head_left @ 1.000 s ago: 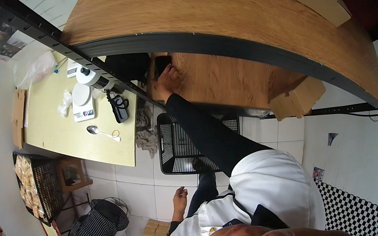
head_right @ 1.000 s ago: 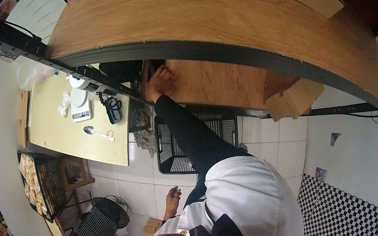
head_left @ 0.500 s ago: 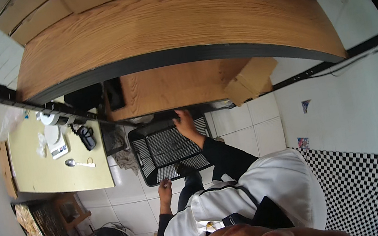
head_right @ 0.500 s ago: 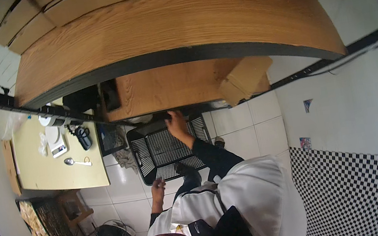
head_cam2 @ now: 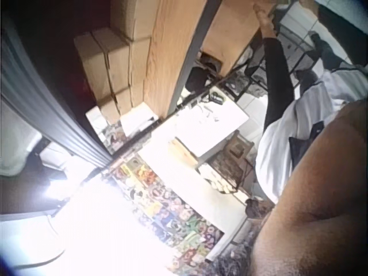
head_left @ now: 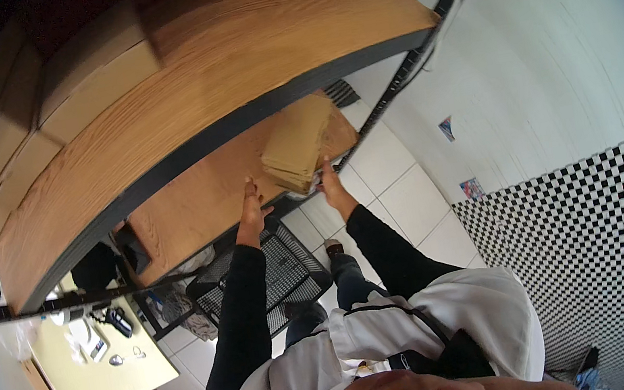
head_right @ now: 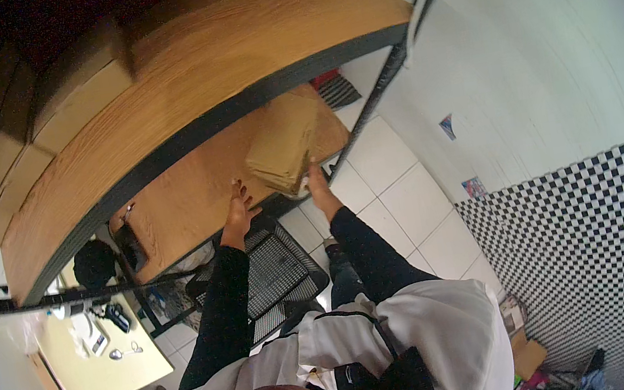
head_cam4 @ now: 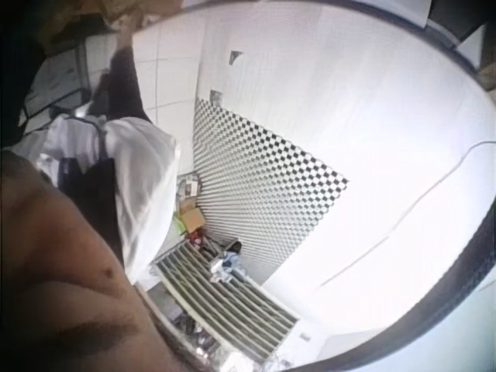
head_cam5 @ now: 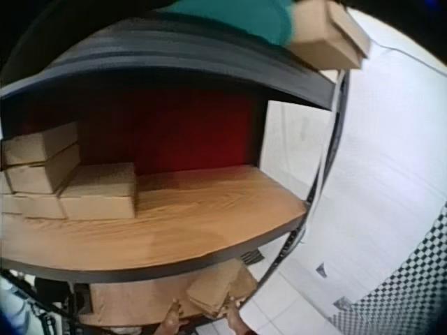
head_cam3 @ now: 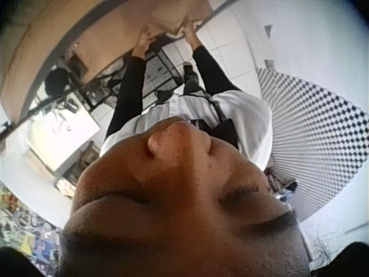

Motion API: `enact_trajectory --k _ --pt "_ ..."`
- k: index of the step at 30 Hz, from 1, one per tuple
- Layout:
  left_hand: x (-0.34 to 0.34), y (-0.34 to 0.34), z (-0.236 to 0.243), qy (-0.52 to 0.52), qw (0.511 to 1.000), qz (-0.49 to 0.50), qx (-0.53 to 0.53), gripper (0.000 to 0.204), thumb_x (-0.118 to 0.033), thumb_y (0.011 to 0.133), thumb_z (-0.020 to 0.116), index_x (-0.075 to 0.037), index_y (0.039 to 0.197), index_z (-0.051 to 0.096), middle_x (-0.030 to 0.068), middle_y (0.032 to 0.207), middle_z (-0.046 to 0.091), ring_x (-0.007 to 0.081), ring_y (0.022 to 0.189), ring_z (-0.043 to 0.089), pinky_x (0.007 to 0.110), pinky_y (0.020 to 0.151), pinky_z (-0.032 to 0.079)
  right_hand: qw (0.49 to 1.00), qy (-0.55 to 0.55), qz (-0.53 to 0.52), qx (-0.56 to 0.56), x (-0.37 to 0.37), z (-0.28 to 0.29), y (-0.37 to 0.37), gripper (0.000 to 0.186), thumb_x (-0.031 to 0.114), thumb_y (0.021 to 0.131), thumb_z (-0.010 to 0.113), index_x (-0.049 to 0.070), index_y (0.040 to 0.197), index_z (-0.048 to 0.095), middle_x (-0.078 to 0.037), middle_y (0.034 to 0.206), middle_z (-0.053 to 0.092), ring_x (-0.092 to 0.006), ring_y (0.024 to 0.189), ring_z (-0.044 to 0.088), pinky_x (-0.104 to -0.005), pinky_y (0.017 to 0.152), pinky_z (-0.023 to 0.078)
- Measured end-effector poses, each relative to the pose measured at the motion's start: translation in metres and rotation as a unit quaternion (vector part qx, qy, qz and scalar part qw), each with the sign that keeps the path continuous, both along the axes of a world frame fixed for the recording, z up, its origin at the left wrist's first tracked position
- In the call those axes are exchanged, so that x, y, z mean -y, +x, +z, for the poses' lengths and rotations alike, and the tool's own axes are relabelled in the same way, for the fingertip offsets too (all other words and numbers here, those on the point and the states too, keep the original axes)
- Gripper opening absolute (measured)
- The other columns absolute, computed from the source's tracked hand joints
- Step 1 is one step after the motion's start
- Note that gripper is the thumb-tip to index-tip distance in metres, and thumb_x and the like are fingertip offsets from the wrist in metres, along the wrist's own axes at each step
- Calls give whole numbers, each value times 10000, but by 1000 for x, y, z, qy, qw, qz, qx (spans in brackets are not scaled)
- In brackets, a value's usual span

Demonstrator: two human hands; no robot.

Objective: The person places snack bags into cardboard boxes, closes the boxes, and stacks them on wooden shelves and the floor.

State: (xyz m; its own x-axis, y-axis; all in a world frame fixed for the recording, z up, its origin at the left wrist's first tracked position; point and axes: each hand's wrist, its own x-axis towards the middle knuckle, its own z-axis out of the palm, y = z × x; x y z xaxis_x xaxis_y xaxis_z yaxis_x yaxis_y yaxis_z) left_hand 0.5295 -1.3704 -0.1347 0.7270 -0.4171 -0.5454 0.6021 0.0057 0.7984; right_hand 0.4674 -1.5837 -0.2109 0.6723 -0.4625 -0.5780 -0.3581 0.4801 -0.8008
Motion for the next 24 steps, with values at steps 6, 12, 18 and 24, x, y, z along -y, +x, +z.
enact_trajectory --k 6,12,18,24 --pt "57 -8 -4 -63 988 92 -104 838 -708 833 235 -180 1444 13 162 1486 9 379 1357 60 642 1027 163 988 74 108 82 -2 22 5 835 715 836 266 98 1399 256 -127 1409 287 -266 1256 293 -442 983 302" --pt "51 13 -48 -62 989 111 -70 739 -622 890 171 -149 1443 43 157 1485 56 348 1360 93 593 1051 167 993 -33 113 28 -23 5 4 881 688 850 259 51 1433 85 -179 1461 176 -306 1343 181 -438 1067 193" --pt "64 10 -46 -84 985 127 -81 695 -567 915 183 -123 1436 61 155 1472 99 343 1357 100 561 1060 196 990 -105 94 18 -20 -5 5 841 642 871 256 11 1416 142 -222 1441 210 -371 1335 185 -442 1090 116" --pt "94 3 -41 -44 991 108 -68 773 -637 880 194 -104 1429 88 171 1453 139 350 1345 138 510 1083 192 985 -134 105 37 12 -11 21 722 577 913 219 34 1390 242 -261 1367 321 -432 1277 250 -493 1057 166"
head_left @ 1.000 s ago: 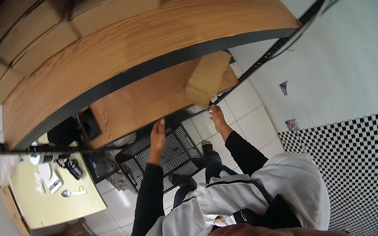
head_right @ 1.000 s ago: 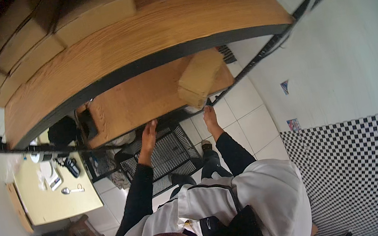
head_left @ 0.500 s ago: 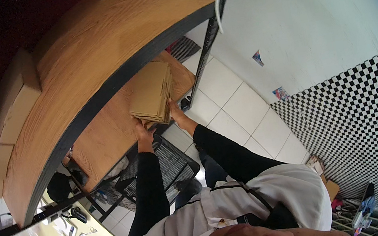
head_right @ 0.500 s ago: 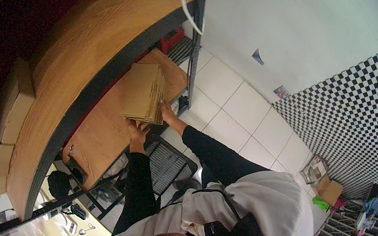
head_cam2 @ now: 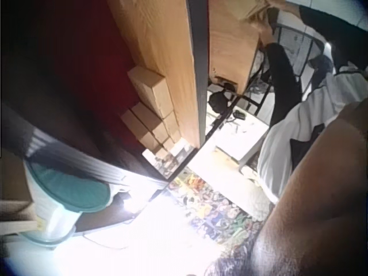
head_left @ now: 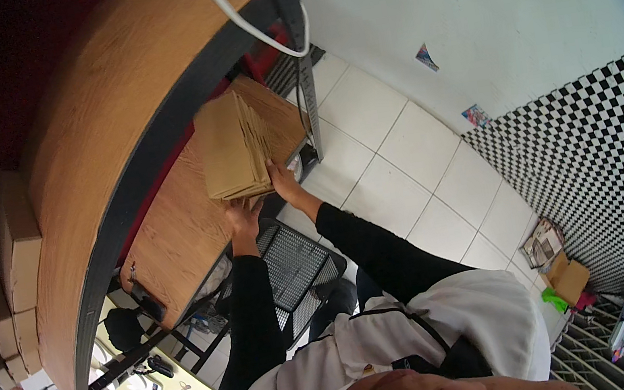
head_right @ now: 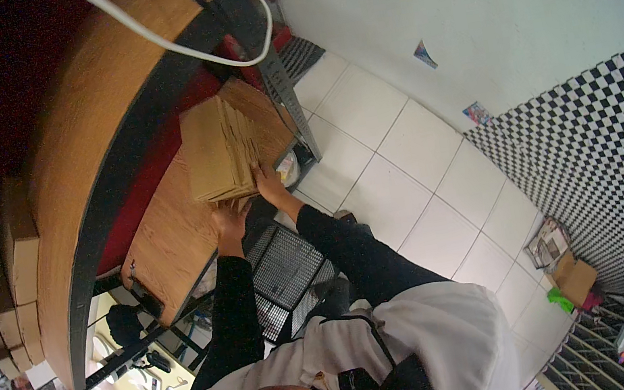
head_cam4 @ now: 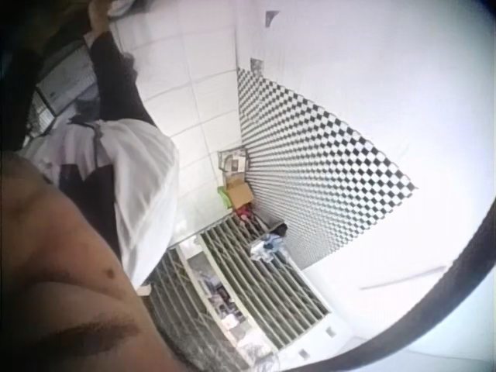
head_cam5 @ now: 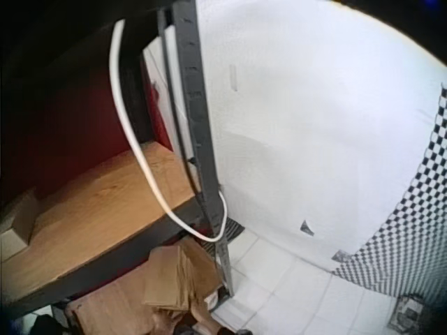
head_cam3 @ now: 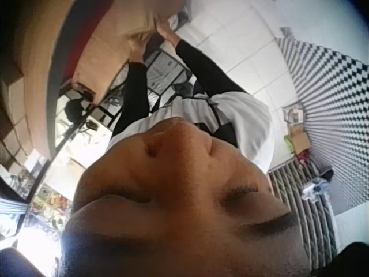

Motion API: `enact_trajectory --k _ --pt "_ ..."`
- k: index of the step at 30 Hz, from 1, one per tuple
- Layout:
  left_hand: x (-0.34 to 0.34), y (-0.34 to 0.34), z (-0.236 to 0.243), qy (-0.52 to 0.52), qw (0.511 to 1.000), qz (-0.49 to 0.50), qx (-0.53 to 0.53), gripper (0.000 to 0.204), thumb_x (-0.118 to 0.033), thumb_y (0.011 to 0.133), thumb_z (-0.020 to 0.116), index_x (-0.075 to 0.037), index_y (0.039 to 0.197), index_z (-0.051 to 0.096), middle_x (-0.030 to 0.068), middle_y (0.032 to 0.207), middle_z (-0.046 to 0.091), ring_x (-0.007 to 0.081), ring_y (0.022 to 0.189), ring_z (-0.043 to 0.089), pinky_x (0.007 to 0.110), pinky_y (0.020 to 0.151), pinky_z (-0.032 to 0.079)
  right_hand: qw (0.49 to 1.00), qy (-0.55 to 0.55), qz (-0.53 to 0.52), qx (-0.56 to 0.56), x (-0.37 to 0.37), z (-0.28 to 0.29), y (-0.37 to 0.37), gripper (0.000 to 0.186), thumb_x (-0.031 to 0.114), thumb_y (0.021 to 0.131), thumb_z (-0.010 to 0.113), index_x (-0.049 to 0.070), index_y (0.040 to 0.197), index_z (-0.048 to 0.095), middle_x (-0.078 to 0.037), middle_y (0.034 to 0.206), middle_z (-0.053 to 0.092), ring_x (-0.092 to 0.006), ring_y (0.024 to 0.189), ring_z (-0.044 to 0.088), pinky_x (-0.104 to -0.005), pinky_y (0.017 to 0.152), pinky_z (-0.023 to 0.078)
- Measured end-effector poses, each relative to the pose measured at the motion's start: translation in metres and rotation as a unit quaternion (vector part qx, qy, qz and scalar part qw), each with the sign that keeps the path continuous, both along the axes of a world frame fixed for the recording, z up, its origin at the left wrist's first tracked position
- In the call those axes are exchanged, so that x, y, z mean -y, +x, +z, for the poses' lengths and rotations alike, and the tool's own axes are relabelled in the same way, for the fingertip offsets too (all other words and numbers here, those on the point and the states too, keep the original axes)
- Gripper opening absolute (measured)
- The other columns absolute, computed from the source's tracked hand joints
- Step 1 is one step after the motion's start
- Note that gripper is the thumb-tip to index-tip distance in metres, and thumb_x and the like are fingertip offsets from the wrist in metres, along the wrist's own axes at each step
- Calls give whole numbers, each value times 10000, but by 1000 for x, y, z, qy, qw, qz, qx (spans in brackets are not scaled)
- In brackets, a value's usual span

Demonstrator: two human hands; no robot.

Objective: The person places snack bags into cardboard boxes, closes the boxes, and stacks them on wooden shelves and the floor.

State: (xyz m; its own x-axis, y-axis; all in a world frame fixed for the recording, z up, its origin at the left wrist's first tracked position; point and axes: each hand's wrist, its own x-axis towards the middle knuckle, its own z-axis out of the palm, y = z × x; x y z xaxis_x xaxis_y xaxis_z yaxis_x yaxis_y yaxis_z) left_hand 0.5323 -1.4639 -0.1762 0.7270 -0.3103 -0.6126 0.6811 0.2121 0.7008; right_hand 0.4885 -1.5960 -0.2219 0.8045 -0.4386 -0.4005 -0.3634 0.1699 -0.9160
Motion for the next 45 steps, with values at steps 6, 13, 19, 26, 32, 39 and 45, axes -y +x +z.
enact_trajectory --k 6,13,19,26,32,39,45 --pt "41 17 -1 51 994 -97 10 788 -636 877 217 -64 1411 129 187 1423 196 325 1317 225 490 1077 238 991 -112 -14 66 46 -21 5 658 498 943 219 -4 1362 285 -274 1348 331 -437 1245 304 -515 1046 213" --pt "42 46 -38 -25 994 -99 -30 735 -569 894 314 -24 1376 208 220 1380 253 340 1278 290 434 1050 345 976 -59 -207 44 20 0 -14 681 553 921 287 -65 1080 524 -234 1067 553 -322 1008 513 -386 891 363" --pt "66 41 -40 -66 993 -95 -29 665 -502 914 313 -47 1387 207 199 1402 235 337 1295 256 434 1066 290 984 -36 -167 43 56 -10 -6 574 481 929 344 -69 881 502 -197 882 529 -252 805 468 -358 771 380" --pt "118 30 -14 -49 995 -80 -46 566 -410 939 261 -90 1401 195 148 1438 215 310 1311 215 424 1091 168 984 -60 -158 63 97 -32 9 491 411 947 328 -37 1059 496 -242 1034 506 -373 963 467 -436 859 356" --pt "101 50 -46 -137 984 -88 -73 533 -397 943 250 -104 1389 237 117 1432 245 299 1308 218 440 1084 153 971 -153 -140 116 91 -20 14 506 356 955 288 -56 1212 432 -261 1233 469 -367 1170 423 -370 978 296" --pt "128 34 19 -42 998 34 -19 528 -439 955 231 -123 1375 282 93 1417 287 271 1311 236 442 1069 185 952 -171 -175 185 97 31 14 490 370 957 349 -14 1253 415 -286 1220 425 -417 1120 411 -446 953 314" --pt "135 40 11 -122 989 62 59 493 -379 972 247 -71 1349 322 125 1373 348 268 1265 334 401 1052 260 973 -94 -119 175 113 86 19 609 479 947 282 -6 1300 385 -258 1326 374 -398 1239 337 -397 1040 234"
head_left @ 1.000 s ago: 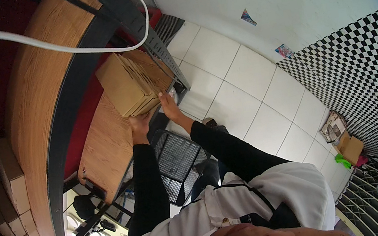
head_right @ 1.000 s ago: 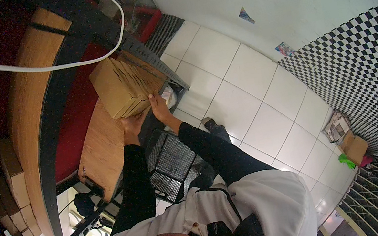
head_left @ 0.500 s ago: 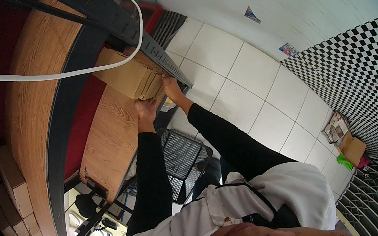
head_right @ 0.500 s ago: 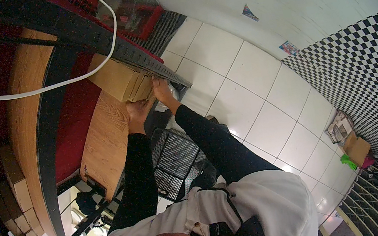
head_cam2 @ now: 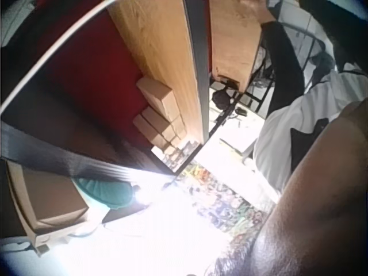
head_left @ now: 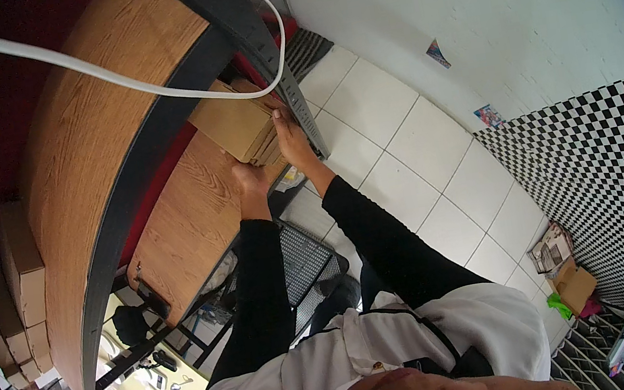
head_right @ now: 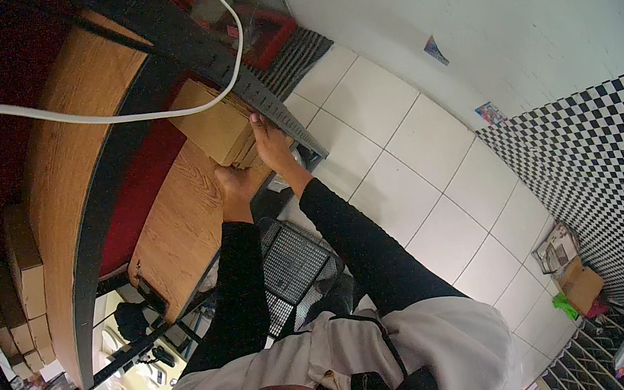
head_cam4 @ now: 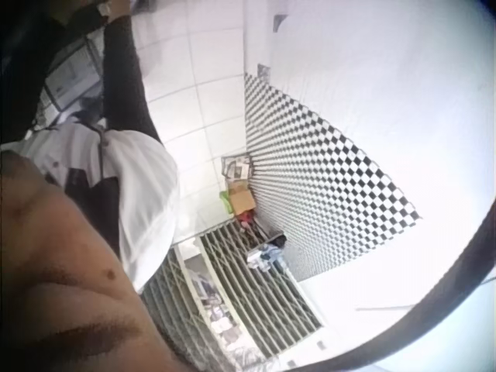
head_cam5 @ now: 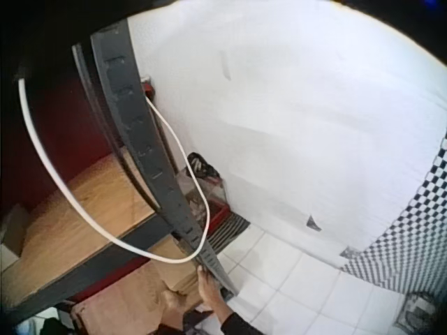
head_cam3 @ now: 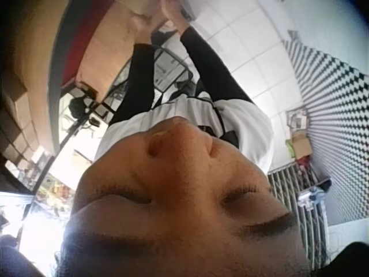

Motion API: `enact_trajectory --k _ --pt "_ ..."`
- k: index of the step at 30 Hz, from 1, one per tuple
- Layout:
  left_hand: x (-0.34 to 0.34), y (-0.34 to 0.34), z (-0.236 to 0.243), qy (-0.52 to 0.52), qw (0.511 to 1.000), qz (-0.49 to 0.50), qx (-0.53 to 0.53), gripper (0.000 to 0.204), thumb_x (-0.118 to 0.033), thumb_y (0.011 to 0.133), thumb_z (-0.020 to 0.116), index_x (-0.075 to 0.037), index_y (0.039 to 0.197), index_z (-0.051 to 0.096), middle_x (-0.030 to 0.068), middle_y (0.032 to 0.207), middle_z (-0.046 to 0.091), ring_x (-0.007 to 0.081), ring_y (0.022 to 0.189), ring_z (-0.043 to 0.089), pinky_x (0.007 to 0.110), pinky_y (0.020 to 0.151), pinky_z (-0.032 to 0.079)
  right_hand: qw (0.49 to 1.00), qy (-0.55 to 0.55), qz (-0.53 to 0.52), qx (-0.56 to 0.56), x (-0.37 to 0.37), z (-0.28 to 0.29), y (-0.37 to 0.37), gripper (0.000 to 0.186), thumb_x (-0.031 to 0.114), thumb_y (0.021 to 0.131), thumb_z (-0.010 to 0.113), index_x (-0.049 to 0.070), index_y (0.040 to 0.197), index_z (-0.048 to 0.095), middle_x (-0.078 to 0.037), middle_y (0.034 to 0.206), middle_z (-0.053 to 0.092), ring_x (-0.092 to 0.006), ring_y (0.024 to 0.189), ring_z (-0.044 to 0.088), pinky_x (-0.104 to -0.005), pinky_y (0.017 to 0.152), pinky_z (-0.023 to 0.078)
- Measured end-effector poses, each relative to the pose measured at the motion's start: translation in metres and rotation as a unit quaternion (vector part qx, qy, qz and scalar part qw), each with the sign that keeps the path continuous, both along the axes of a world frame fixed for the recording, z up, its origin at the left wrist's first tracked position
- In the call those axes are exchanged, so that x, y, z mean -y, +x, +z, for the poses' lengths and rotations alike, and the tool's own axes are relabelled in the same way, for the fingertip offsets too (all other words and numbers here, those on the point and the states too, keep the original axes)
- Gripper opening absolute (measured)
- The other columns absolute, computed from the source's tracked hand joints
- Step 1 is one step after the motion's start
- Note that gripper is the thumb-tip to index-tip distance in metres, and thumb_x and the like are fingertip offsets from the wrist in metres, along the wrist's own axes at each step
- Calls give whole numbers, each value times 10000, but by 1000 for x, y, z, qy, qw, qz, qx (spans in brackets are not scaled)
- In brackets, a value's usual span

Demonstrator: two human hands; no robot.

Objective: The person places snack bags into cardboard boxes, closes the boxes, and stacks them on wooden shelves and the floor.

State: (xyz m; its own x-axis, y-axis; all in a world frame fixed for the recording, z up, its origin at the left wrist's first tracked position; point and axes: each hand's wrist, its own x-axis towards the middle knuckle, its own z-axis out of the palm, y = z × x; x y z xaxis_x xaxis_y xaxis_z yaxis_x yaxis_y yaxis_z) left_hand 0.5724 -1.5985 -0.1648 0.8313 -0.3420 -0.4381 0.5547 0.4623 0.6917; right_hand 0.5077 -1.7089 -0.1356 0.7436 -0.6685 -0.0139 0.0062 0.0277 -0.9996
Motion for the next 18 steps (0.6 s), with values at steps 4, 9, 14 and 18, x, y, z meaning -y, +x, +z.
enact_trajectory --k 4,9,14,18 --pt "-6 9 -36 23 1000 -2 10 511 -344 933 348 -26 1331 321 172 1330 370 328 1186 408 455 970 381 1000 -14 6 -1 -5 7 -3 648 521 934 266 6 1306 391 -273 1327 375 -423 1245 330 -407 1035 247" --pt "11 8 -39 1 998 -58 14 485 -348 965 279 -44 1339 328 140 1354 373 268 1252 353 384 1036 304 997 5 12 -73 9 -1 -8 655 515 938 274 -21 1300 378 -243 1309 410 -368 1225 372 -368 1025 268" --pt "-13 13 -41 -18 998 -53 -39 729 -590 908 242 -40 1386 249 140 1429 268 272 1307 266 386 1072 232 993 16 84 -80 -4 22 -13 692 536 931 278 -22 1338 316 -228 1361 348 -339 1268 319 -359 1047 232" --pt "9 -16 28 115 992 -51 0 850 -716 835 157 -112 1433 147 170 1474 150 344 1347 169 507 1080 150 994 -66 64 -64 1 15 -31 722 547 928 255 -13 1383 219 -240 1411 260 -354 1307 254 -370 1064 208"
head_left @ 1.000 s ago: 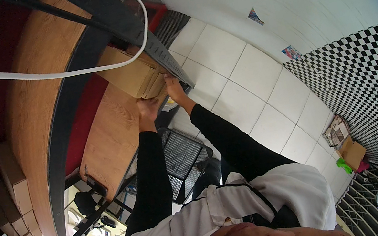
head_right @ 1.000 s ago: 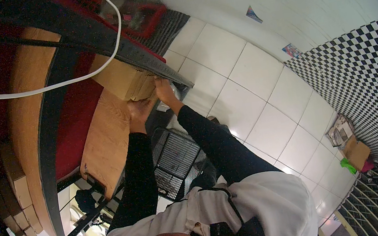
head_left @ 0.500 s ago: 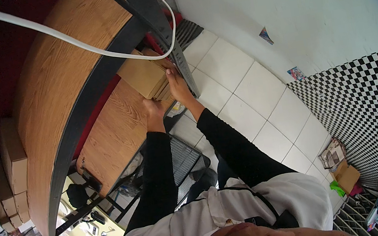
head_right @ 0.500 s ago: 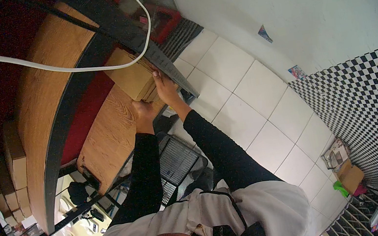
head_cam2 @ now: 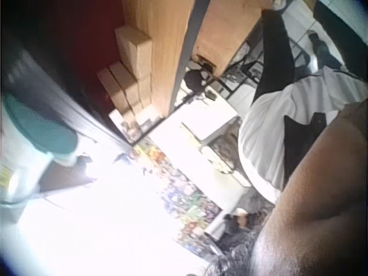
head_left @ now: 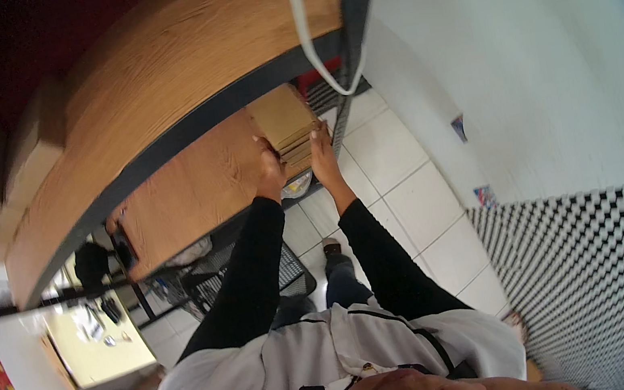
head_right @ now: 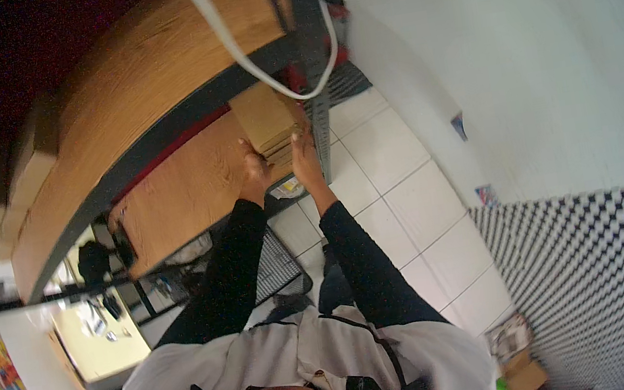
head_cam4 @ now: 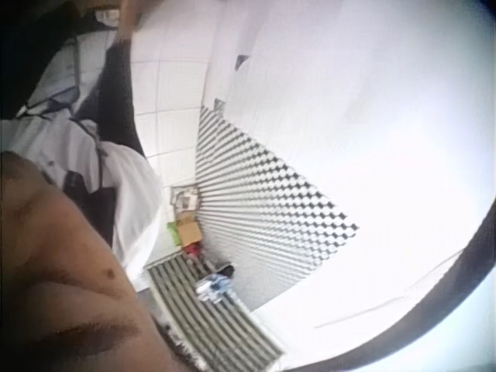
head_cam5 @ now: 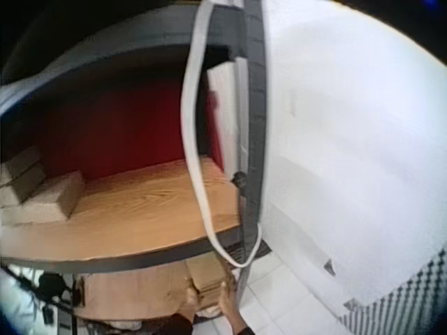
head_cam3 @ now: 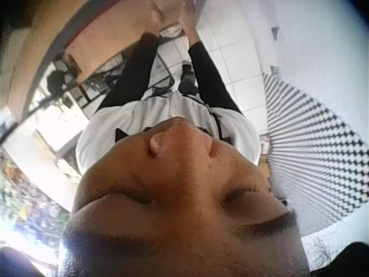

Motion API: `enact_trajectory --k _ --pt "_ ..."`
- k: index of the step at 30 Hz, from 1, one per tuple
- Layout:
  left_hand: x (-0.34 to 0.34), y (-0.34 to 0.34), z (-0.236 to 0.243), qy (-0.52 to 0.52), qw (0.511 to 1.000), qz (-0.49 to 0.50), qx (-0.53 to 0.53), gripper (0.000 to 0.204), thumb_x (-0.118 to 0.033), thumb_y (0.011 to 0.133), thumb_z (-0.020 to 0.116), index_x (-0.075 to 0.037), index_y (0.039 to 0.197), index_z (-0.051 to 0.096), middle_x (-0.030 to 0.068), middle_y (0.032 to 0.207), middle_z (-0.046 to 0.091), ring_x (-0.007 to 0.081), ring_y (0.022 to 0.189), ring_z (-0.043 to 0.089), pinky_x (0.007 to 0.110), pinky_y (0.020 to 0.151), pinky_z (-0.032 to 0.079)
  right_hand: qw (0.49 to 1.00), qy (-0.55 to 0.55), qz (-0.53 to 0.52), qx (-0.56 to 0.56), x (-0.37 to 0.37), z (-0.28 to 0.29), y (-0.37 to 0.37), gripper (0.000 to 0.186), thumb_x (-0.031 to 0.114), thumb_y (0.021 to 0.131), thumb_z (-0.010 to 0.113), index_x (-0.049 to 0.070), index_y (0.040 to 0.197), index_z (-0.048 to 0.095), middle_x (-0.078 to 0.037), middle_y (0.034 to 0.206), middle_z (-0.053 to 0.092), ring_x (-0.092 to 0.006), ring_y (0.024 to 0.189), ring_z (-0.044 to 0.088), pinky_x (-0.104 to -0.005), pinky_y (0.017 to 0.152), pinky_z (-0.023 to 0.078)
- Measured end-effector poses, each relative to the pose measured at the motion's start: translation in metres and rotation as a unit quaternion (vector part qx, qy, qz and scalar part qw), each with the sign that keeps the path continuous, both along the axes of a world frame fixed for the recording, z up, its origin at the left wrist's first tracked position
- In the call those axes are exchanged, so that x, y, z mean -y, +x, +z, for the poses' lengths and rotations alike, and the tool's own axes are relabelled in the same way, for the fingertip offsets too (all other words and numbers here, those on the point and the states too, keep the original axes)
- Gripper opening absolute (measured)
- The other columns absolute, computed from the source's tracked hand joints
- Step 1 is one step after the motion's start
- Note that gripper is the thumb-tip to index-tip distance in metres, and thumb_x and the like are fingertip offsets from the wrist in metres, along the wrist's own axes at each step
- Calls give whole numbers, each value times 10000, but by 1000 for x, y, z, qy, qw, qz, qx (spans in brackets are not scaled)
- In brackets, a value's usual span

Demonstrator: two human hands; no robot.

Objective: The person places snack bags into cardboard boxes, closes the boxes, and stacks them on wooden shelves and the floor.

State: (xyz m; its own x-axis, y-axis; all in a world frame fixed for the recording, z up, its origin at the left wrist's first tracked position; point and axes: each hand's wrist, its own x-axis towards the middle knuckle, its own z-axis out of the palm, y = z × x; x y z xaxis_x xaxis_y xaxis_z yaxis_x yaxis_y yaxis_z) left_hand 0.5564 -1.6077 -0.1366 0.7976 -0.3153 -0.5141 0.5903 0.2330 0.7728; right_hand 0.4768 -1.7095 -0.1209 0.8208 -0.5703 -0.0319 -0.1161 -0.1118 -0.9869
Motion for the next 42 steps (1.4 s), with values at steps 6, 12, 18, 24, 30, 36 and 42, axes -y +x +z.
enact_trajectory --k 6,12,18,24,30,36,42 --pt "-69 -40 -5 44 999 -5 2 916 -758 800 144 -92 1429 162 144 1481 155 305 1365 139 503 1072 118 988 1 144 -57 -47 -9 -74 667 467 942 321 -22 1384 222 -244 1403 283 -337 1294 299 -359 1052 249" --pt "-169 -124 -59 112 994 -11 -10 911 -719 826 267 29 1339 348 255 1345 379 348 1251 374 398 1014 306 929 -110 266 -232 -21 -89 -155 602 476 931 348 -35 1232 456 -255 1238 487 -356 1176 455 -365 987 349" --pt "-323 -337 -170 326 930 166 -36 557 -478 901 398 20 1014 621 222 943 625 292 910 595 366 788 446 766 -222 537 -275 -16 -136 -184 478 388 913 429 -21 1123 560 -226 1116 581 -350 1063 542 -379 918 415" --pt "-351 -567 -163 446 828 302 -151 427 -337 860 451 18 1033 614 227 1043 609 369 1021 554 396 892 427 599 -328 698 -217 -25 -163 -207 432 341 891 477 -15 1114 573 -217 1106 590 -343 1048 554 -379 906 425" --pt "-294 -804 -162 451 728 433 -280 399 -307 852 454 21 1010 617 218 1025 614 356 995 567 387 886 430 459 -451 733 -220 -98 -159 -241 408 311 873 505 -13 1111 578 -215 1107 591 -339 1047 556 -379 900 429" --pt "-198 -967 -167 395 670 446 -442 401 -293 852 440 29 1017 614 228 1048 601 359 1015 555 392 899 423 431 -444 756 -213 -208 -167 -297 386 264 836 552 -6 1110 586 -188 1084 610 -313 1005 582 -368 864 450" --pt "-171 -992 -158 342 632 530 -450 389 -289 843 472 9 1058 601 204 1065 606 346 1016 561 382 894 431 343 -387 845 -140 -287 -167 -355 414 274 810 556 -29 1090 586 -218 1090 600 -337 1030 573 -370 888 446"
